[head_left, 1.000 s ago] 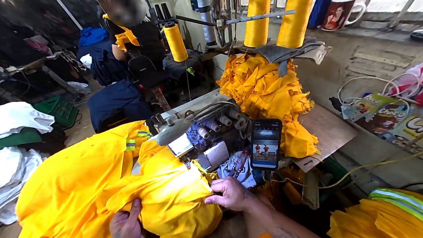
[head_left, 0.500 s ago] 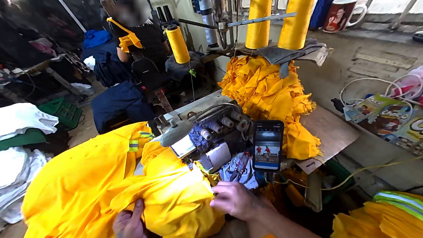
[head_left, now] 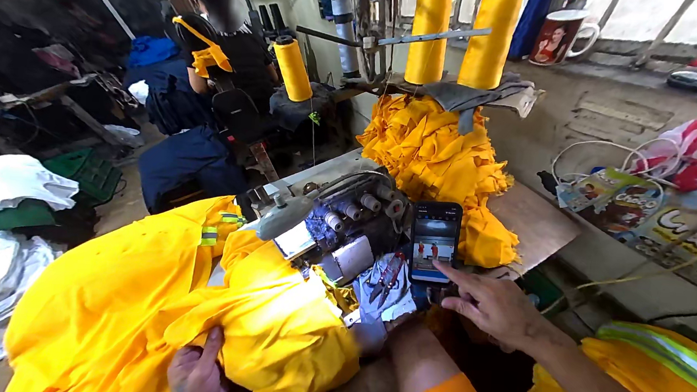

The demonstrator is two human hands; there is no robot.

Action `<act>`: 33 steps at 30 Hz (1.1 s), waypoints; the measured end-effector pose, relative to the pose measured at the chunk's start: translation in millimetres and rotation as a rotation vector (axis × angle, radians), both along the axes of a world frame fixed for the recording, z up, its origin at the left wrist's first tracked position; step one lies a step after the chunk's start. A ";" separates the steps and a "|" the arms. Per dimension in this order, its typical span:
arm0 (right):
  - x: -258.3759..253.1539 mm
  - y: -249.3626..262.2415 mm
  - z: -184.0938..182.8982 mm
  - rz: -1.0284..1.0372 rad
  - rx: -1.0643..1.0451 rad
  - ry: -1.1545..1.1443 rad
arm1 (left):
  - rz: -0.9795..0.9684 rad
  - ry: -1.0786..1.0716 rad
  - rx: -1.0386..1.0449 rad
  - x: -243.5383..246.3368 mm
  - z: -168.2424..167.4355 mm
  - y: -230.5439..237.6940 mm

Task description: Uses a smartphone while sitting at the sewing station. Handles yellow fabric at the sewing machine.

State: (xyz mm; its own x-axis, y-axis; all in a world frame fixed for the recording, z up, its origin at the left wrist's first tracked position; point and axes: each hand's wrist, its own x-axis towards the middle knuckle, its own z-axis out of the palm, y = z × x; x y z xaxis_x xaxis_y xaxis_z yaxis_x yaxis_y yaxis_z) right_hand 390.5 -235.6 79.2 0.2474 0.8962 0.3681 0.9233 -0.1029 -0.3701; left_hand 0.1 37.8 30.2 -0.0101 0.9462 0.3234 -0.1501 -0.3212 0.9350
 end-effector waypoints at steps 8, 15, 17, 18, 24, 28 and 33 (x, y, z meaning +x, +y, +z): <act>12.8 9.7 8.4 -0.012 -0.031 -0.006 | 0.028 0.020 -0.008 1.2 1.8 -1.6; 22.8 2.9 22.2 -0.124 0.178 0.062 | 0.026 0.012 -0.017 2.1 3.4 -2.8; 22.7 0.1 21.1 -0.152 0.197 0.086 | 0.024 0.010 -0.017 1.8 2.7 -2.1; 22.6 -1.6 20.3 -0.160 0.199 0.103 | 0.023 0.010 -0.016 1.3 1.7 -1.4; 21.8 -5.0 11.8 -0.113 0.227 0.162 | 0.017 -0.004 -0.011 2.2 3.3 -2.3; 18.2 -2.5 -0.4 -0.121 0.208 0.102 | 0.018 0.001 -0.006 1.3 1.4 -1.4; 15.8 -2.1 -13.5 -0.035 0.160 0.128 | 0.010 -0.006 0.000 -0.1 -1.8 0.6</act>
State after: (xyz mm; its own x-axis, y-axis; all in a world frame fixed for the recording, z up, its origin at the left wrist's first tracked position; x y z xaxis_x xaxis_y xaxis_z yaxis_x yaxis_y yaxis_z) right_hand 406.3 -237.7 65.7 0.3317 0.8186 0.4689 0.8645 -0.0648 -0.4984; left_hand 0.0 38.4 28.4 -0.0216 0.9460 0.3235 -0.1519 -0.3229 0.9342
